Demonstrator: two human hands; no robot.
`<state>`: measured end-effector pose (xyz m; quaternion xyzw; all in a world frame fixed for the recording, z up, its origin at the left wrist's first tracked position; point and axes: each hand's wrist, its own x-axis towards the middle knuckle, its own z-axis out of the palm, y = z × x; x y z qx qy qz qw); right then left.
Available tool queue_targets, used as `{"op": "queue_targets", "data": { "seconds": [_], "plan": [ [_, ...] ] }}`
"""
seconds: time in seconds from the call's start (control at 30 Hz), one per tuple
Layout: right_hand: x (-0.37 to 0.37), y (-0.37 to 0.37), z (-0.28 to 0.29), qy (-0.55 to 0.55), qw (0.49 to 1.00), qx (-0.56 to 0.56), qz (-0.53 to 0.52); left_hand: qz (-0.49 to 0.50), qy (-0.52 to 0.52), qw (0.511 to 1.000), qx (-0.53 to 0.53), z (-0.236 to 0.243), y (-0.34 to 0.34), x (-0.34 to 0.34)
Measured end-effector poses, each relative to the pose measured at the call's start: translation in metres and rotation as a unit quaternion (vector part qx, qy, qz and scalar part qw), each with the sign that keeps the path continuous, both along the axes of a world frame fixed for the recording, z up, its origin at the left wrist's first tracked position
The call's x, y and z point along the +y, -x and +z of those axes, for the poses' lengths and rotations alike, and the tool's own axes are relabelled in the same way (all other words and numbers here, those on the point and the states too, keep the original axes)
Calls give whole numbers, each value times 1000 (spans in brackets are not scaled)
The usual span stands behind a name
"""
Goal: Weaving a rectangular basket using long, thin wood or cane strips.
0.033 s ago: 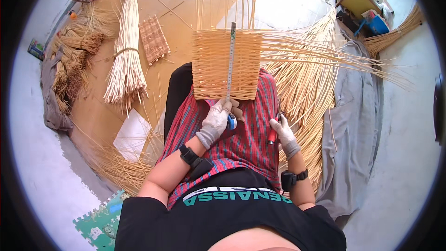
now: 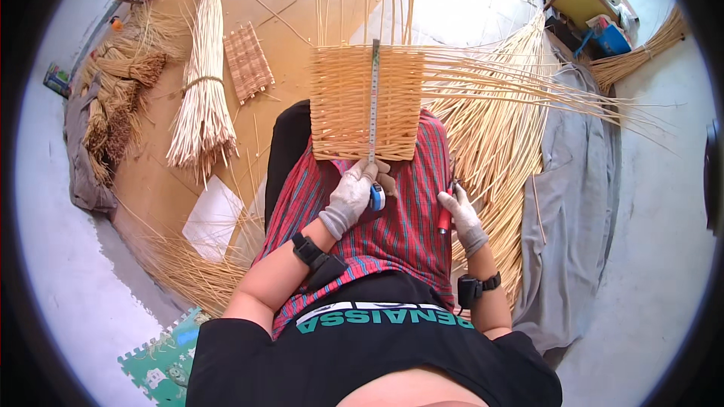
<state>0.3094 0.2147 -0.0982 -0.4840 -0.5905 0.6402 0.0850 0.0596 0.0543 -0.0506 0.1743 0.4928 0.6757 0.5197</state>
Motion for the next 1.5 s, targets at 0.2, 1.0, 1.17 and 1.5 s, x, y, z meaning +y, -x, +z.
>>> {"op": "queue_targets", "data": {
  "seconds": [0.2,1.0,1.17,1.5],
  "plan": [
    [11,-2,-12,-125,987,23,-98,23,34,996,-78,-16,-10,13],
    [-50,70,51,-97,967,206,-113,15,68,972,-222,-12,-6,11],
    [-46,71,45,-64,958,238,-148,22,39,962,-268,-16,-7,13],
    [-45,65,43,-64,956,249,-143,-3,-11,998,-58,-24,-11,6]
  ]
}}
